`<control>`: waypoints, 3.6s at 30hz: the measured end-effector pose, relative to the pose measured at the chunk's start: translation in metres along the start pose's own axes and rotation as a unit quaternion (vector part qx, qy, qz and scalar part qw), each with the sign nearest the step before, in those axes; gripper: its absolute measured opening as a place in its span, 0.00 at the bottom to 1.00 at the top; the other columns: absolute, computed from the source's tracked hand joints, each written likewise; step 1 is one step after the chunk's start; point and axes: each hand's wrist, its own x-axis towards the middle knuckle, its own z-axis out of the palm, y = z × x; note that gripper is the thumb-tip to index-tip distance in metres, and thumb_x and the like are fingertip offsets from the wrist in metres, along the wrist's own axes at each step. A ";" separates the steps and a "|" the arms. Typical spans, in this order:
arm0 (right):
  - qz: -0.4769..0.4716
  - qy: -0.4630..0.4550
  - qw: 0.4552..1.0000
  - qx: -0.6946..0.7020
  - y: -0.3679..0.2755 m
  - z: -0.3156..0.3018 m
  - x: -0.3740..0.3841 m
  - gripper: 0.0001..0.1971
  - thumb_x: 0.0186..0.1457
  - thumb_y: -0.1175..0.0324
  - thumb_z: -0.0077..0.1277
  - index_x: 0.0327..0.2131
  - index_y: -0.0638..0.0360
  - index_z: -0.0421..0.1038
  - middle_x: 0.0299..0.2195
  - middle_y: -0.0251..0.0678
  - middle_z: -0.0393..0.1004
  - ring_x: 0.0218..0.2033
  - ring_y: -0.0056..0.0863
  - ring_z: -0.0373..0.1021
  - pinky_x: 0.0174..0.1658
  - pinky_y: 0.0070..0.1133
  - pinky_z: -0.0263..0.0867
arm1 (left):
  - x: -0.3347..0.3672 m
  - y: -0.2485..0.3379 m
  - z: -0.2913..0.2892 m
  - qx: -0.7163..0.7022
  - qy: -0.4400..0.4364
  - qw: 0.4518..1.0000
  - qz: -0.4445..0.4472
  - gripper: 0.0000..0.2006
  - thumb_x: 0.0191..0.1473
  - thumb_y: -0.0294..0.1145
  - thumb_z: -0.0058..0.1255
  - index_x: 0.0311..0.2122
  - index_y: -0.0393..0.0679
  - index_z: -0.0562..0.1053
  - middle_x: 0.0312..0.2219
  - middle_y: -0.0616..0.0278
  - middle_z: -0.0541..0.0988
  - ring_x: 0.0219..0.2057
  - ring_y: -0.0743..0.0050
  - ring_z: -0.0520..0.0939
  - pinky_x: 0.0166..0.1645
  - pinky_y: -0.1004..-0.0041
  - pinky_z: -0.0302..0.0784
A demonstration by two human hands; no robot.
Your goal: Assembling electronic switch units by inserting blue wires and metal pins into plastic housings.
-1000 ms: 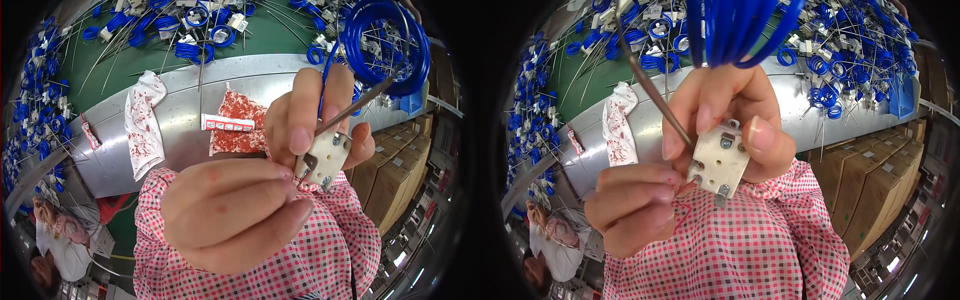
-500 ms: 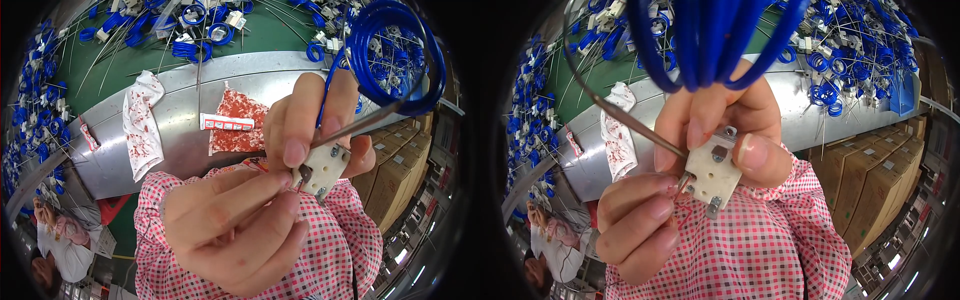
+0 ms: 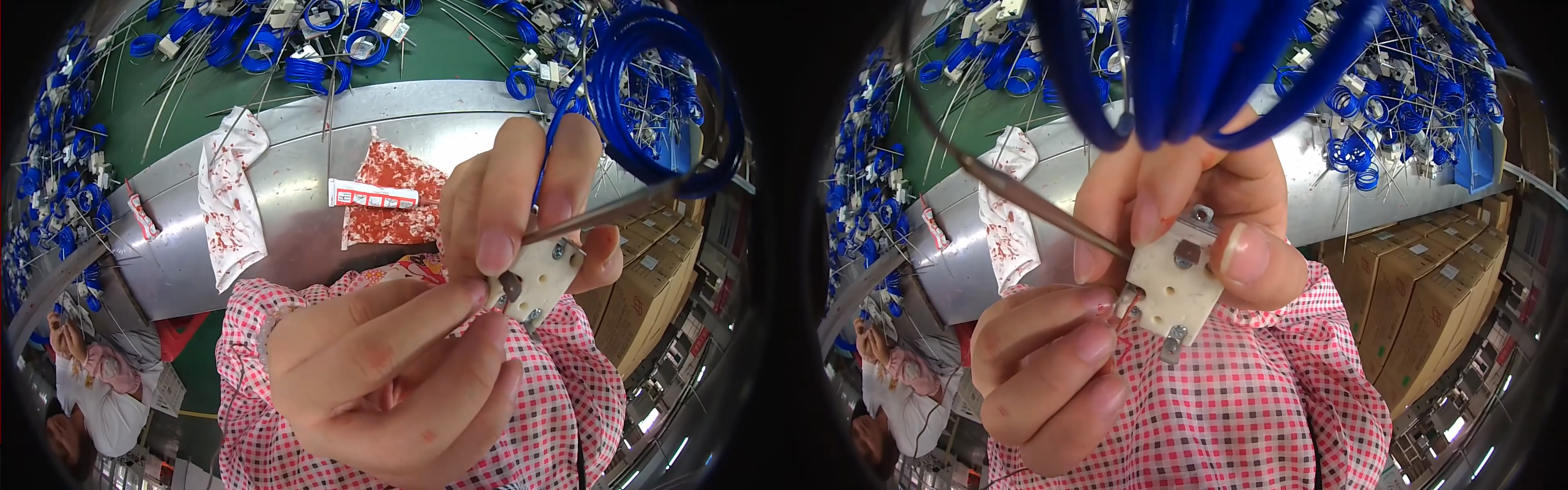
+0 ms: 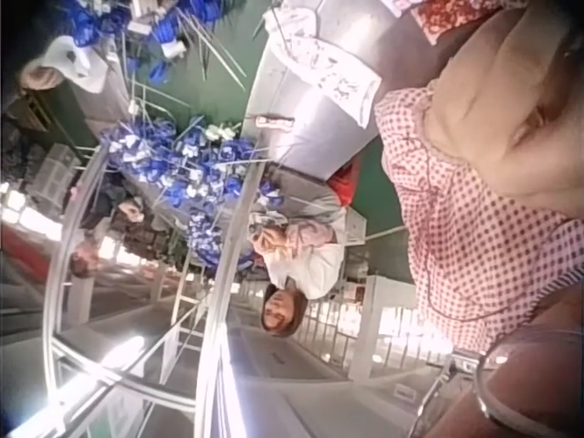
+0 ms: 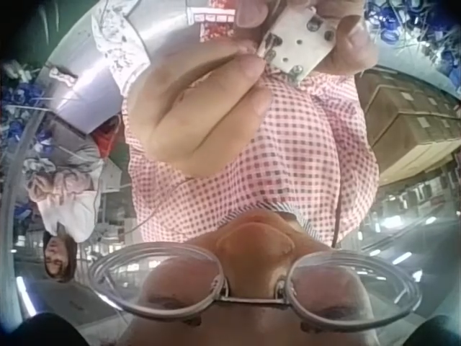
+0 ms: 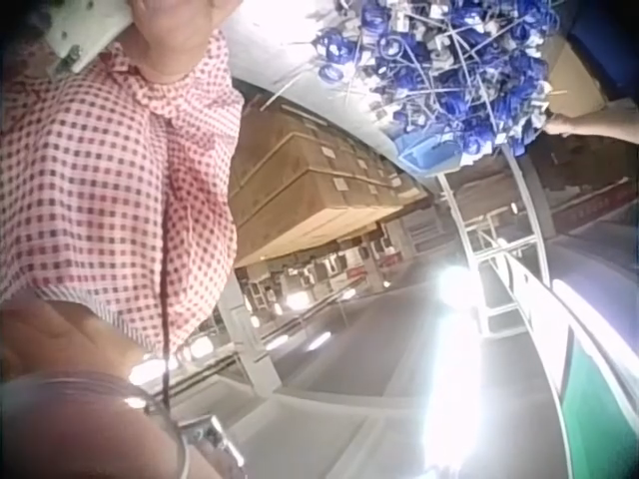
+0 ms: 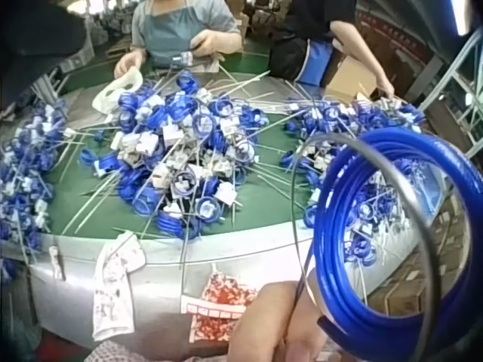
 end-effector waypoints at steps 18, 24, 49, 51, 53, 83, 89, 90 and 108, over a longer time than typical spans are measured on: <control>0.079 0.021 0.996 0.032 -0.005 -0.004 -0.010 0.13 0.52 0.63 0.42 0.32 0.64 0.57 0.27 0.47 0.65 0.24 0.29 0.66 0.31 0.21 0.68 | 0.016 -0.003 -0.028 -0.107 -0.115 0.977 -0.142 0.12 0.35 0.19 0.52 0.30 0.36 0.66 0.29 0.46 0.71 0.25 0.57 0.76 0.26 0.75 0.76; 0.028 0.029 0.999 0.027 0.002 -0.001 -0.009 0.11 0.51 0.64 0.40 0.31 0.64 0.56 0.27 0.47 0.64 0.18 0.26 0.65 0.24 0.17 0.68 | -0.003 -0.009 -0.002 -0.022 -0.001 1.000 0.013 0.11 0.35 0.21 0.50 0.29 0.33 0.64 0.29 0.41 0.71 0.25 0.54 0.76 0.18 0.77 0.72; 0.014 0.067 0.998 0.017 0.004 -0.004 -0.009 0.13 0.51 0.62 0.40 0.30 0.63 0.56 0.27 0.46 0.63 0.17 0.23 0.62 0.22 0.14 0.64 | -0.014 -0.023 0.012 -0.030 0.046 0.998 0.024 0.17 0.36 0.19 0.54 0.33 0.35 0.61 0.31 0.39 0.71 0.26 0.53 0.77 0.20 0.76 0.74; 0.024 0.075 0.997 0.029 0.003 -0.002 -0.010 0.13 0.51 0.62 0.40 0.30 0.63 0.56 0.27 0.45 0.63 0.17 0.24 0.62 0.22 0.15 0.64 | -0.014 -0.023 0.010 -0.048 0.040 0.998 0.015 0.16 0.38 0.22 0.54 0.33 0.36 0.61 0.31 0.40 0.71 0.27 0.51 0.77 0.23 0.74 0.76; 0.020 0.074 0.997 0.026 0.004 -0.002 -0.010 0.13 0.51 0.62 0.40 0.30 0.63 0.56 0.27 0.46 0.63 0.17 0.24 0.62 0.23 0.15 0.64 | -0.016 -0.025 0.010 -0.057 0.042 0.997 0.019 0.15 0.39 0.23 0.54 0.33 0.36 0.61 0.31 0.40 0.71 0.27 0.50 0.77 0.24 0.72 0.77; -0.005 0.051 0.995 -0.088 -0.002 0.001 -0.011 0.13 0.53 0.61 0.41 0.30 0.62 0.57 0.27 0.45 0.65 0.18 0.27 0.65 0.22 0.18 0.67 | -0.021 -0.030 0.008 -0.144 0.071 0.987 0.013 0.11 0.44 0.17 0.47 0.30 0.38 0.59 0.30 0.45 0.69 0.23 0.58 0.76 0.23 0.74 0.77; -0.027 0.076 0.992 -0.092 0.002 0.003 -0.014 0.13 0.53 0.60 0.41 0.30 0.62 0.57 0.27 0.46 0.65 0.19 0.27 0.66 0.23 0.18 0.67 | -0.015 -0.028 0.020 -0.139 0.184 0.973 -0.008 0.13 0.29 0.17 0.58 0.22 0.38 0.65 0.20 0.52 0.74 0.21 0.61 0.79 0.16 0.78 0.75; -0.025 0.077 0.992 -0.095 0.002 0.003 -0.015 0.13 0.53 0.60 0.41 0.30 0.62 0.57 0.27 0.46 0.65 0.19 0.27 0.66 0.23 0.18 0.67 | -0.015 -0.028 0.019 -0.135 0.173 0.976 -0.011 0.13 0.29 0.17 0.57 0.22 0.38 0.64 0.20 0.52 0.74 0.21 0.61 0.79 0.16 0.78 0.75; -0.063 0.050 0.987 -0.140 0.000 -0.007 -0.023 0.14 0.52 0.64 0.38 0.32 0.68 0.55 0.29 0.53 0.61 0.18 0.28 0.64 0.22 0.19 0.67 | -0.013 -0.012 -0.004 -0.112 -0.037 0.987 -0.107 0.09 0.40 0.16 0.52 0.28 0.36 0.65 0.32 0.40 0.72 0.30 0.45 0.77 0.32 0.63 0.77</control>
